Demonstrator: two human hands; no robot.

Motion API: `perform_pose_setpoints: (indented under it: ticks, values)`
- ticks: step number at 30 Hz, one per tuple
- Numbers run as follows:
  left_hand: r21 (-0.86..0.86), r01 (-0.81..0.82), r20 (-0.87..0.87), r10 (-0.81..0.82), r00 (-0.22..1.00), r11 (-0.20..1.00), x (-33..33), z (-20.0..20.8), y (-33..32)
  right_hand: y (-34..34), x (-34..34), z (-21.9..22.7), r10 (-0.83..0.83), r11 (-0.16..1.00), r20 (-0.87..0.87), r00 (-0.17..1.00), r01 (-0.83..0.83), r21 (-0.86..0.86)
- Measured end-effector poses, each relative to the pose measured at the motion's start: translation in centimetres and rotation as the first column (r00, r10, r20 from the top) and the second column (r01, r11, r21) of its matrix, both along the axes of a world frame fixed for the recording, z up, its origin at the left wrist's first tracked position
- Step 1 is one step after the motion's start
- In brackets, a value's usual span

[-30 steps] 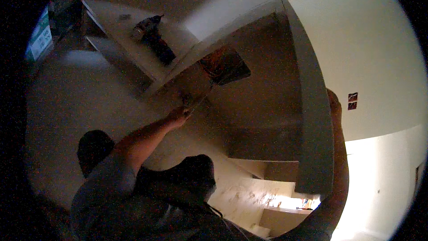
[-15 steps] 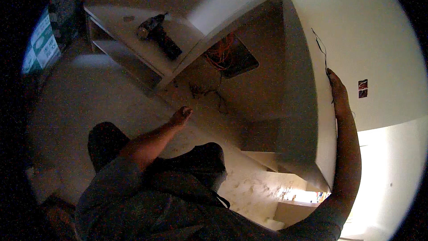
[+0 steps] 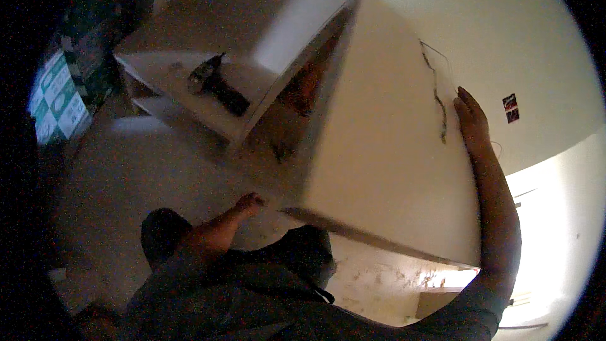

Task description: The person marks a wooden board with a pencil, aligns a white LED strip, and prepares electrical components including an LED driver and screws for installation into a cabinet.

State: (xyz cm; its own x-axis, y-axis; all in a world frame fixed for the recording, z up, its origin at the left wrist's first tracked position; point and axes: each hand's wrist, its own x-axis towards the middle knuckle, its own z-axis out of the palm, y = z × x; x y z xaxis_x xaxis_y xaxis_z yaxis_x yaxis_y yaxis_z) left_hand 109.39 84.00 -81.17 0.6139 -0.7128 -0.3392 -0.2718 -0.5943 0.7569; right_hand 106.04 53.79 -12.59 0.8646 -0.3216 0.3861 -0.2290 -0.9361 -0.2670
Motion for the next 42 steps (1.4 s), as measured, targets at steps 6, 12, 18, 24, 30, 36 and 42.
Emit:
perform_pose_setpoints:
  ticks: [6, 12, 18, 24, 30, 36, 42]
  values:
    - [-0.041, -0.079, -0.061, 0.077, 0.995, 0.996, -4.1, 5.2, 4.5, 1.1, 0.8, 0.7, 0.167, 0.932, 0.08, 0.983, -0.131, -0.338]
    - [-0.265, -0.194, -0.133, 0.163, 0.978, 0.945, -11.3, 17.6, 14.1, 4.9, -1.4, 3.4, 0.081, 0.969, 0.139, 0.987, -0.045, -0.244]
    - [-0.261, -0.16, -0.06, 0.15, 0.987, 0.952, -14.9, 33.3, 24.0, 4.5, -6.6, 7.1, 0.28, 0.959, 0.187, 0.942, -0.264, -0.106]
    - [0.239, -0.287, -0.045, 0.306, 0.951, 0.927, -15.5, 46.0, 31.3, -2.8, -19.3, 7.7, -0.423, 0.877, 0.274, 0.864, 0.315, 0.362]
    - [0.049, -0.628, -0.521, 0.556, 0.647, 0.777, -17.7, 50.1, 35.2, -15.2, -26.1, 5.8, -0.728, 0.668, -0.133, 0.672, 0.74, 0.082]
    - [0.11, -0.327, -0.133, 0.34, 0.931, 0.939, -19.3, 52.2, 35.2, -13.1, -25.8, 5.8, -0.583, 0.79, -0.339, 0.739, 0.613, -0.023]
    - [0.219, -0.224, -0.103, 0.251, 0.962, 0.95, -20.3, 56.7, 25.5, -1.0, -33.9, 10.2, -0.371, 0.633, -0.131, 0.919, 0.353, 0.689]
